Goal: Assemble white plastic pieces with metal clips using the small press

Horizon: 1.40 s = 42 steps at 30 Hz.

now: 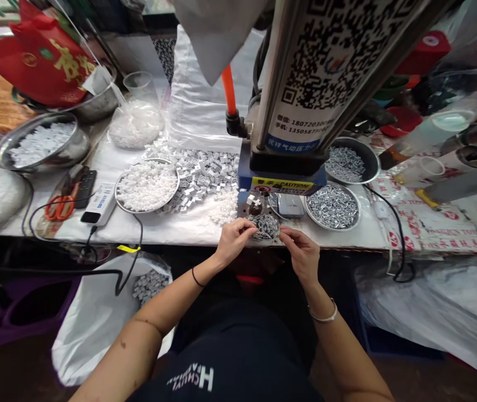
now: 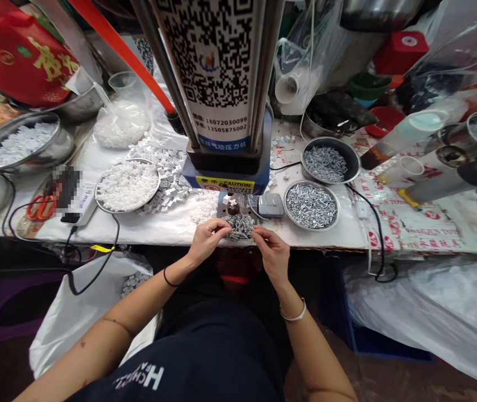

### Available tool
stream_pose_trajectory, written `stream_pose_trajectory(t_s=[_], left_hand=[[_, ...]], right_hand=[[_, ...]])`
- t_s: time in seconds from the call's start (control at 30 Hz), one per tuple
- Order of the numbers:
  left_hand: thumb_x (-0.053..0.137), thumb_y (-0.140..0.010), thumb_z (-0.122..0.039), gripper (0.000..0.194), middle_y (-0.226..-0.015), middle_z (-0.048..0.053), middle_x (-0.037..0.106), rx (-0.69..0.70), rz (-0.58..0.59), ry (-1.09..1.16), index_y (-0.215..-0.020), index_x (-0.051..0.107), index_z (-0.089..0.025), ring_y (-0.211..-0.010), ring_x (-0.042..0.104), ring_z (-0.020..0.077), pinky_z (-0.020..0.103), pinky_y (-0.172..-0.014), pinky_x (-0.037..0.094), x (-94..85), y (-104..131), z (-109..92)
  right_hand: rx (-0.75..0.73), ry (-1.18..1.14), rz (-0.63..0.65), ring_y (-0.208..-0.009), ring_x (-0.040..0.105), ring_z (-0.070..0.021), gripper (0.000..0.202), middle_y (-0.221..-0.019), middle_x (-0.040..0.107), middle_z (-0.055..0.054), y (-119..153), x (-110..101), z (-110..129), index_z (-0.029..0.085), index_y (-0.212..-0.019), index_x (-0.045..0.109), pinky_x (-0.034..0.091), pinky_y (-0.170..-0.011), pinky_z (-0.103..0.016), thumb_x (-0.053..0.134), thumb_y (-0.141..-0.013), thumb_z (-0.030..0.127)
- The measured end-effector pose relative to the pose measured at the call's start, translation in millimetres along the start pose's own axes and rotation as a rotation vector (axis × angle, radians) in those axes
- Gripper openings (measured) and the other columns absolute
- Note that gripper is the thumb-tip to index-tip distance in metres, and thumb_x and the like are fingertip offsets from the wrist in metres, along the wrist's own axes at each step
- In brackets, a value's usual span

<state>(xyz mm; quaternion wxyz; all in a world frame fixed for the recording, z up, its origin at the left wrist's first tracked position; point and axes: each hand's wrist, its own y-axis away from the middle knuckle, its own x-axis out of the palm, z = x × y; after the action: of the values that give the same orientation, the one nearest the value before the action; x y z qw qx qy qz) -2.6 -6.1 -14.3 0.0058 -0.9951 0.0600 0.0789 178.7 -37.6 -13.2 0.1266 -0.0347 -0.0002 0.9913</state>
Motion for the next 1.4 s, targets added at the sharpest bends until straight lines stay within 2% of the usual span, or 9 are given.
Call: stream_pose_trajectory(t_s=[0.2, 0.43, 0.63, 0.8, 0.93, 1.0, 1.1, 1.23, 1.4], left_hand=[[0.078, -0.060, -0.027, 0.025, -0.061, -0.001, 0.059, -0.518, 0.072, 0.768, -0.070, 0.063, -0.010, -0.054, 0.051, 0.0049, 0.016, -0.051, 0.038, 1.5, 0, -11], [0.082, -0.054, -0.018, 0.029, -0.064, 0.000, 0.064, -0.635, -0.028, 0.949, -0.076, 0.063, -0.012, -0.056, 0.060, 0.0070, 0.017, -0.054, 0.045, -0.1, 0, -15], [0.084, -0.052, -0.020, 0.033, -0.066, -0.001, 0.065, -0.612, -0.040, 0.952, -0.077, 0.064, -0.013, -0.059, 0.060, 0.0071, 0.018, -0.058, 0.046, 2.7, 3, -17], [0.070, -0.070, -0.043, 0.036, -0.078, 0.007, 0.069, -0.444, 0.103, 0.636, -0.091, 0.069, -0.013, -0.070, 0.064, 0.0150, 0.027, -0.067, 0.049, -14.4, -11, -8], [0.056, -0.083, -0.032, 0.022, -0.091, 0.009, 0.067, 0.006, -0.245, -0.103, -0.093, 0.068, -0.017, -0.087, 0.061, 0.0193, 0.033, -0.080, 0.047, -53.2, -63, 16], [0.056, -0.082, -0.024, 0.017, -0.091, 0.010, 0.063, 0.074, -0.340, -0.505, -0.090, 0.067, -0.016, -0.088, 0.059, 0.0215, 0.034, -0.081, 0.045, -69.6, -89, 32], [0.056, -0.080, -0.022, 0.012, -0.088, 0.011, 0.060, 0.068, -0.322, -0.863, -0.083, 0.065, -0.014, -0.086, 0.057, 0.0222, 0.032, -0.075, 0.044, -79.6, -112, 50], [0.057, -0.079, -0.018, 0.009, -0.087, 0.010, 0.060, 0.094, -0.298, -0.951, -0.083, 0.064, -0.014, -0.085, 0.056, 0.0211, 0.030, -0.074, 0.043, -77.8, -114, 60], [0.050, -0.080, -0.011, 0.021, -0.088, 0.007, 0.065, 0.157, -0.264, -0.658, -0.092, 0.067, -0.018, -0.084, 0.058, 0.0182, 0.030, -0.079, 0.044, -85.4, -107, 58]], right_hand=[[-0.191, 0.159, 0.095, -0.089, 0.065, -0.0183, 0.009, -0.093, 0.070, -0.002, 1, 33, 14, 0.024, -0.081, 0.069, 0.050, -0.084, -0.032, 0.065, -0.078, 0.032], [-0.306, 0.333, 0.118, -0.083, 0.066, -0.0189, 0.011, -0.087, 0.072, -0.001, -5, 36, 18, 0.027, -0.082, 0.070, 0.052, -0.079, -0.032, 0.062, -0.080, 0.034], [-0.450, 0.440, 0.192, -0.079, 0.067, -0.0187, 0.011, -0.085, 0.073, 0.001, -12, 37, 21, 0.030, -0.084, 0.071, 0.054, -0.076, -0.033, 0.060, -0.082, 0.031], [-0.557, 0.511, 0.233, -0.078, 0.068, -0.0190, 0.016, -0.087, 0.073, 0.000, -18, 38, 20, 0.030, -0.091, 0.072, 0.054, -0.075, -0.032, 0.061, -0.081, 0.026], [-0.350, 0.435, 0.185, -0.085, 0.068, -0.0196, 0.015, -0.091, 0.073, 0.000, -14, 36, 18, 0.029, -0.092, 0.071, 0.054, -0.079, -0.032, 0.059, -0.082, 0.029], [-0.236, 0.376, 0.185, -0.090, 0.067, -0.0204, 0.015, -0.094, 0.072, 0.000, -9, 35, 17, 0.028, -0.092, 0.071, 0.055, -0.081, -0.033, 0.060, -0.082, 0.031], [-0.102, 0.289, 0.174, -0.092, 0.067, -0.0227, 0.018, -0.096, 0.072, -0.002, -3, 33, 13, 0.026, -0.094, 0.070, 0.055, -0.085, -0.038, 0.062, -0.080, 0.033], [0.016, 0.119, 0.145, -0.088, 0.069, -0.0240, 0.024, -0.091, 0.073, -0.004, -1, 32, 9, 0.022, -0.094, 0.066, 0.056, -0.083, -0.040, 0.068, -0.074, 0.034], [0.024, 0.087, 0.162, -0.084, 0.069, -0.0220, 0.017, -0.088, 0.073, -0.004, -1, 32, 7, 0.022, -0.084, 0.068, 0.057, -0.080, -0.035, 0.069, -0.073, 0.035]])
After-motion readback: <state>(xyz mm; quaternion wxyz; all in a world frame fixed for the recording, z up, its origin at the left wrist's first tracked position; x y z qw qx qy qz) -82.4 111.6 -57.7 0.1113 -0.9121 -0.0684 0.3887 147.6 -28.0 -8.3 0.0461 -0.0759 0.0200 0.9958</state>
